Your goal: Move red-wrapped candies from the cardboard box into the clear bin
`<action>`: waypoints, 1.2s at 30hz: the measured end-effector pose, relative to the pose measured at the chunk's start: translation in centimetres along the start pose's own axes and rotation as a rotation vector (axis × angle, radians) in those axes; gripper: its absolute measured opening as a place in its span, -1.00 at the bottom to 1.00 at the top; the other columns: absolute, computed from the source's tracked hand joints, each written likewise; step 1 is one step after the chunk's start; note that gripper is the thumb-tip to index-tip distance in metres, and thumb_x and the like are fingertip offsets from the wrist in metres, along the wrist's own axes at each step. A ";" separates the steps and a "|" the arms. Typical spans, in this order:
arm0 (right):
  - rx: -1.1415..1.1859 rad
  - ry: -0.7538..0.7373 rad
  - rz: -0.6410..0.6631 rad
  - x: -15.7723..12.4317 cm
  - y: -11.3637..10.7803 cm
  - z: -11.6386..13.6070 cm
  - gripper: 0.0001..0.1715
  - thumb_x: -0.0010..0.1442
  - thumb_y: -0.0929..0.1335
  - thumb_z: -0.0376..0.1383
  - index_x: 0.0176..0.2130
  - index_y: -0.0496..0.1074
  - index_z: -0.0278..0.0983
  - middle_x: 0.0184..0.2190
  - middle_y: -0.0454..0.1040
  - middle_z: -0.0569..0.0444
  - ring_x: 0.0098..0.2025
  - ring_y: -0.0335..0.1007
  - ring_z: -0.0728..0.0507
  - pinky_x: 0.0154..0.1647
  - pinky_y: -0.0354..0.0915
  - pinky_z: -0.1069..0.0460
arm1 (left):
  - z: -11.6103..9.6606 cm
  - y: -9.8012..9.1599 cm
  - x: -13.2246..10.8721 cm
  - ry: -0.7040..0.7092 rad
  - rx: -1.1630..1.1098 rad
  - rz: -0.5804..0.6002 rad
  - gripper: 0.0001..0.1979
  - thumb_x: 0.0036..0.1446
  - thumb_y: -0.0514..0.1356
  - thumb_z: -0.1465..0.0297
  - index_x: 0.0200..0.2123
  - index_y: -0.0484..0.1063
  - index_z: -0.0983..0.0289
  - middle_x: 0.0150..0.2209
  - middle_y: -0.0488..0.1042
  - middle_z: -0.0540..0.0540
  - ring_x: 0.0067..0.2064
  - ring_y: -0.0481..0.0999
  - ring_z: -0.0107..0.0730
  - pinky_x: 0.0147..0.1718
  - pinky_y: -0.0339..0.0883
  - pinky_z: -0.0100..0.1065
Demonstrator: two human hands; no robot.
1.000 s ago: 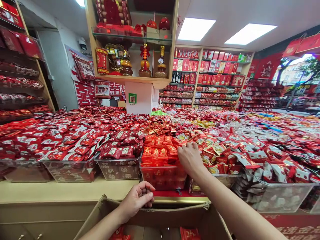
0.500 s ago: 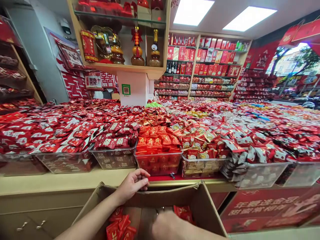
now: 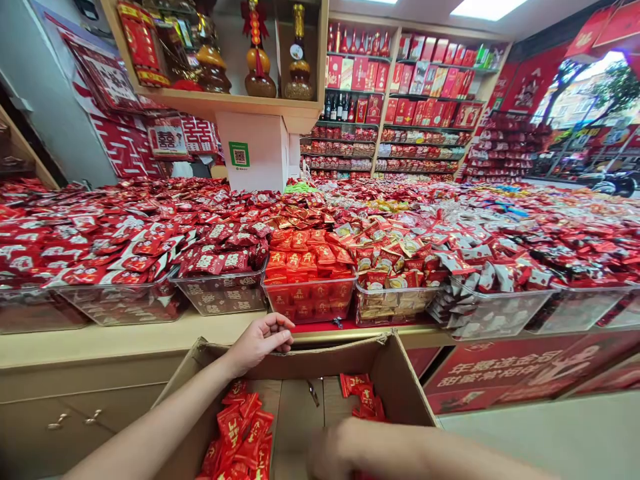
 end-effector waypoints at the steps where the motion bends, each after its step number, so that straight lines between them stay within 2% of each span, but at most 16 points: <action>1: -0.011 -0.072 0.042 -0.9 -1.7 0.9 -0.56 -0.28 0.31 -0.33 -0.93 0.01 -0.28 -0.98 -0.07 0.22 -0.86 -0.04 0.00 -0.80 -0.08 0.10 | -0.1 0.0 0.0 0.007 -0.006 0.007 -0.82 -0.06 0.15 0.37 -0.36 0.30 0.34 -0.51 0.41 0.03 -0.51 0.41 -0.51 -0.48 0.26 -0.45; 2: 0.050 -0.100 -0.067 -1.8 -4.8 1.3 -0.70 -0.30 0.30 -0.37 -0.85 0.09 -0.27 -0.92 0.02 0.23 -0.81 0.05 -0.01 -0.78 -0.04 0.11 | -0.2 0.1 0.0 0.015 -0.020 0.012 -0.82 -0.05 0.14 0.36 -0.35 0.30 0.34 -0.49 0.42 0.04 -0.49 0.42 -0.49 -0.48 0.26 -0.44; 3: 0.176 -0.113 -0.234 -3.1 -8.4 1.3 -0.88 -0.27 0.28 -0.40 -0.72 0.20 -0.26 -0.81 0.19 0.22 -0.71 0.17 -0.01 -0.73 0.03 0.12 | -0.3 0.1 0.0 0.020 -0.040 0.016 -0.82 -0.04 0.13 0.36 -0.34 0.30 0.34 -0.47 0.43 0.06 -0.48 0.43 -0.47 -0.47 0.27 -0.43; 4: 0.233 -0.114 -0.316 -4.2 -11.0 1.1 -0.96 -0.20 0.24 -0.40 -0.61 0.24 -0.26 -0.68 0.30 0.19 -0.62 0.25 0.00 -0.66 0.10 0.13 | -0.4 0.1 -0.1 0.022 -0.064 0.021 -0.81 -0.03 0.12 0.35 -0.33 0.30 0.34 -0.44 0.43 0.08 -0.46 0.44 -0.45 -0.46 0.27 -0.42; 6: 0.521 -0.082 -0.479 -6.1 -14.8 -0.1 -0.97 -0.07 0.19 -0.35 -0.49 0.20 -0.27 -0.59 0.33 0.17 -0.55 0.30 0.02 -0.61 0.15 0.15 | -0.6 0.2 -0.1 0.011 -0.106 0.031 -0.78 0.00 0.09 0.32 -0.30 0.31 0.34 -0.40 0.44 0.10 -0.43 0.45 -0.42 -0.43 0.28 -0.39; 7: 0.689 -0.063 -0.526 -6.7 -15.7 -0.9 -0.94 -0.02 0.18 -0.31 -0.48 0.16 -0.27 -0.60 0.33 0.18 -0.56 0.32 0.01 -0.61 0.16 0.15 | -0.7 0.3 -0.1 0.001 -0.114 0.041 -0.76 0.02 0.06 0.30 -0.28 0.32 0.34 -0.38 0.44 0.12 -0.42 0.45 -0.41 -0.42 0.28 -0.38; 10: 1.089 -0.017 -0.628 -7.4 -16.1 -2.6 -0.78 0.00 0.21 -0.18 -0.48 0.06 -0.26 -0.68 0.31 0.23 -0.63 0.34 0.00 -0.70 0.14 0.17 | -1.1 0.7 -0.3 0.004 -0.047 0.087 -0.70 0.02 0.07 0.26 -0.24 0.35 0.34 -0.36 0.45 0.13 -0.38 0.43 -0.43 -0.39 0.26 -0.42; 13: 1.168 0.006 -0.689 -7.3 -15.8 -3.1 -0.70 -0.04 0.26 -0.14 -0.50 0.06 -0.27 -0.71 0.31 0.24 -0.66 0.33 0.00 -0.74 0.10 0.20 | -1.1 1.1 -0.4 -0.004 0.068 0.124 -0.66 -0.13 0.21 0.32 -0.23 0.36 0.33 -0.39 0.46 0.08 -0.39 0.41 -0.47 -0.41 0.25 -0.47; 18: 1.205 -0.027 -0.763 -7.2 -16.1 -3.1 -0.66 -0.04 0.28 -0.11 -0.54 0.08 -0.29 -0.73 0.30 0.24 -0.70 0.27 0.06 -0.73 0.05 0.21 | -0.1 1.0 -0.2 -0.067 -0.007 0.092 -0.66 -0.18 0.24 0.33 -0.28 0.33 0.35 -0.53 0.43 0.00 -0.54 0.38 -0.54 -0.50 0.28 -0.46; 23: 1.221 -0.073 -0.821 -6.9 -16.3 -3.0 -0.65 -0.10 0.34 -0.13 -0.44 0.14 -0.28 -0.60 0.35 0.19 -0.61 0.28 0.05 -0.67 0.12 0.18 | -0.3 0.0 -0.1 -0.035 -0.020 0.000 -0.71 -0.21 0.26 0.33 -0.38 0.30 0.32 -0.52 0.40 -0.03 -0.52 0.37 -0.54 -0.50 0.27 -0.46; 27: 1.131 -0.050 -0.910 -7.1 -16.4 -3.6 -0.69 -0.04 0.30 -0.11 -0.44 0.18 -0.30 -0.67 0.28 0.21 -0.64 0.20 0.07 -0.66 0.09 0.17 | -0.8 1.0 -0.4 -0.021 0.096 0.088 -0.70 -0.18 0.24 0.34 -0.31 0.33 0.31 -0.43 0.42 0.01 -0.43 0.35 -0.52 -0.44 0.21 -0.49; 30: 1.119 -0.037 -0.952 -7.2 -16.6 -4.1 -0.67 -0.03 0.29 -0.08 -0.43 0.21 -0.31 -0.68 0.25 0.21 -0.66 0.16 0.07 -0.68 0.04 0.16 | -0.8 1.6 -0.6 -0.032 0.144 0.131 -0.69 -0.11 0.18 0.29 -0.27 0.37 0.34 -0.41 0.42 0.05 -0.45 0.33 -0.50 -0.45 0.19 -0.47; 33: 1.090 -0.042 -0.989 -7.4 -17.0 -4.4 -0.66 0.01 0.26 -0.07 -0.41 0.23 -0.32 -0.64 0.27 0.19 -0.68 0.14 0.08 -0.68 0.03 0.15 | -1.0 1.4 -0.5 -0.021 0.118 0.106 -0.68 -0.10 0.17 0.27 -0.28 0.39 0.36 -0.41 0.42 0.07 -0.45 0.32 -0.49 -0.44 0.19 -0.46; 36: 0.954 -0.030 -1.012 -7.8 -17.6 -4.3 -0.69 0.06 0.22 -0.10 -0.38 0.24 -0.31 -0.59 0.29 0.16 -0.67 0.13 0.07 -0.67 0.08 0.13 | -0.8 1.7 -0.4 -0.046 0.037 0.149 -0.67 -0.12 0.19 0.27 -0.29 0.39 0.37 -0.42 0.43 0.08 -0.44 0.34 -0.48 -0.40 0.21 -0.44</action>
Point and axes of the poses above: each hand's wrist, its own x-axis towards the middle knuckle, its own y-axis out of the palm, z = x × y, the point moved 9 cm from there along x, towards the middle knuckle
